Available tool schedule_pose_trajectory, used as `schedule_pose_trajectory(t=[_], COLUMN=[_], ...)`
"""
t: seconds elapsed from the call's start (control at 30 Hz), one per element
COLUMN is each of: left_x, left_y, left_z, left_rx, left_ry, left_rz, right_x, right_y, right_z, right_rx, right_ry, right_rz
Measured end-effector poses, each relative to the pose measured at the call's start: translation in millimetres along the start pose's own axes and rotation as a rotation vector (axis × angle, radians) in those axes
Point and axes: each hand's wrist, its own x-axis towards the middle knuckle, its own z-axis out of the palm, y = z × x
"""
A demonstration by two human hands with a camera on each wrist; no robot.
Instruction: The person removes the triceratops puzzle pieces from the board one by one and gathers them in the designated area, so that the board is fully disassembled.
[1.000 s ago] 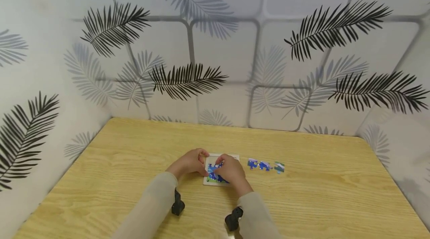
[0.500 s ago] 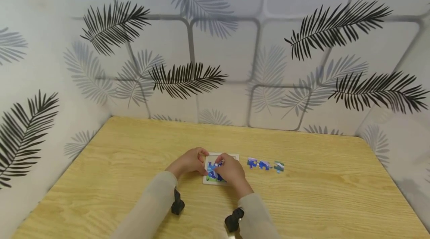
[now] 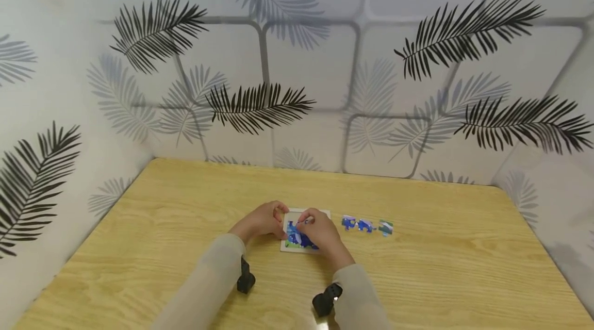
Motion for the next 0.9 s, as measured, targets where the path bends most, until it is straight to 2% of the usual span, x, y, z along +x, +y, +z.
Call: schedule_pose_trajectory(t=[0.13, 0.57, 0.73, 0.9], left_x=[0.9, -0.2, -0.3, 1.2], left_y=[0.6, 0.6, 0.0, -0.6], left_z=[-0.9, 2.4, 1.9, 2.1], left_rx=[0.006, -0.006, -0.004, 0.008], left_ry=[-0.006, 0.002, 0.011, 0.013], left_rz=[0.011, 0.003, 0.005, -0.002], right_x=[2.5, 0.7, -4.6, -11.5], right_y=[0.0, 2.5, 10.0, 22.2], right_z=[-1.0, -8.8, -23.9, -45.0], right_rx=[0.03, 0.236, 0.243, 0.188], right_ry=[0.022, 0.089, 0.107, 0.115], right_rz=[0.025, 0.145, 0.134, 0.137])
